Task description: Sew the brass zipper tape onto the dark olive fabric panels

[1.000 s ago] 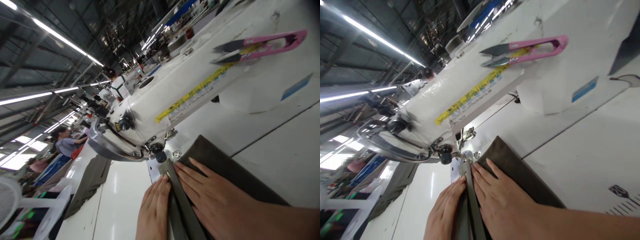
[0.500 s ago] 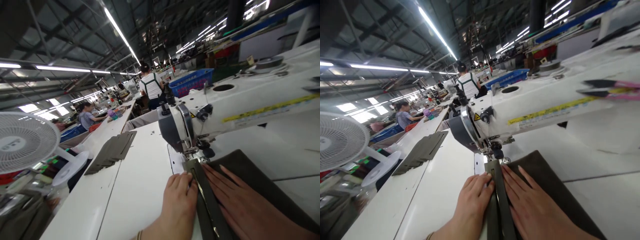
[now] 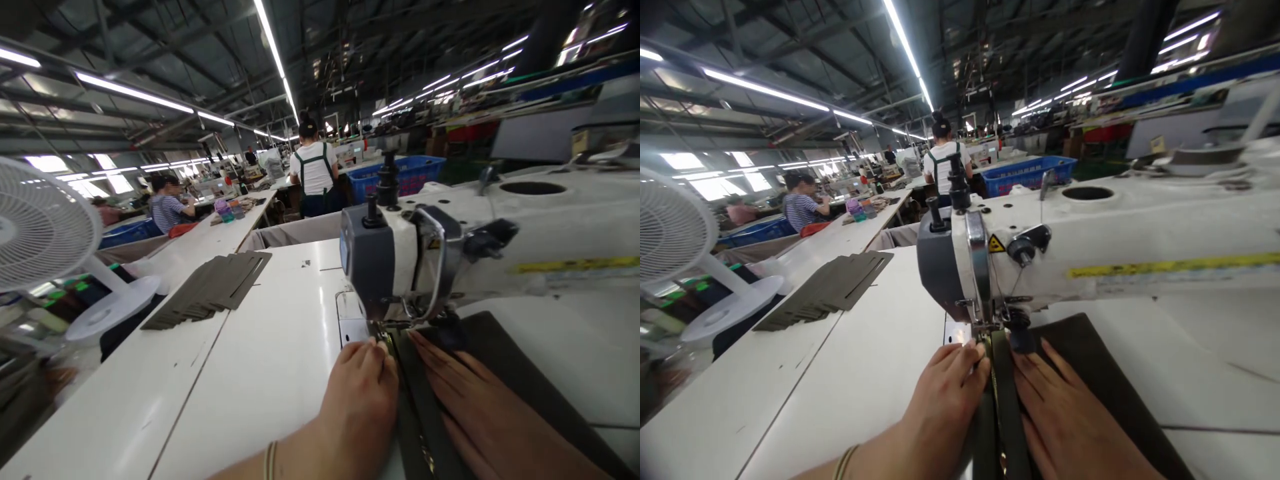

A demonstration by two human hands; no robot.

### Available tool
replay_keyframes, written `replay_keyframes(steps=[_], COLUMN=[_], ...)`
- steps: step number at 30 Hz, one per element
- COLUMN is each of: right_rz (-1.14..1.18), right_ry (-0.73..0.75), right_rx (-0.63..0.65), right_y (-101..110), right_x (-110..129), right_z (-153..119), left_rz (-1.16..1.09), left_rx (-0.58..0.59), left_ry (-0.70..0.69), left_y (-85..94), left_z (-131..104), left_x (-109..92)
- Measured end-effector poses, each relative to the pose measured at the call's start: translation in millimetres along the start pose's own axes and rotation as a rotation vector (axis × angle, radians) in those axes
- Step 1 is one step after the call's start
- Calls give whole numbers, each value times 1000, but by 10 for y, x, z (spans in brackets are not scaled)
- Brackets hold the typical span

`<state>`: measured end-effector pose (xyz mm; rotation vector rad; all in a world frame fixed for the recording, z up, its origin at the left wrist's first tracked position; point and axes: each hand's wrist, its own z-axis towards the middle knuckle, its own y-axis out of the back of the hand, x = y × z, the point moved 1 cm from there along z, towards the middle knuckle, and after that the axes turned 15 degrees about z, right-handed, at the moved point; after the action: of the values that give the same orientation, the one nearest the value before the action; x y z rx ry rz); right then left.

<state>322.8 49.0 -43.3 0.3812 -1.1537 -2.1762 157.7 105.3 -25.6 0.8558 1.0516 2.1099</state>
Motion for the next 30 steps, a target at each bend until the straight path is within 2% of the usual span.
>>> replay_keyframes(steps=[2,7,14,19,22,26,28,30], right_rz=[0,35,134,178,254,421,486,538], right_ry=[21,22,-26,-29,-52,-275,-413,-556], right_rx=[-7,-61,-71,-87,-95,-197,-237,-223], right_y=[8,-5,-19,33,87,110,58,-46], right_x=[-1,-10,-23,-5,-25,-175,-277,-366], right_z=[1,2,-10,33,44,78,138,224], left_rz=[10,-17,-22,-10,-38,-59,-50,-35], left_rx=[-38,-19,-162,-165,-112,-58,-56,-37], left_ry=[-2,-14,14,-7,-15,-14,-22,-37], left_y=[-15,-7,-19,-8,20,42,48,55], left_z=[-14,-21,-12,-15,-17,-9,0,11], left_x=[-7,7,6,9,16,27,32,38])
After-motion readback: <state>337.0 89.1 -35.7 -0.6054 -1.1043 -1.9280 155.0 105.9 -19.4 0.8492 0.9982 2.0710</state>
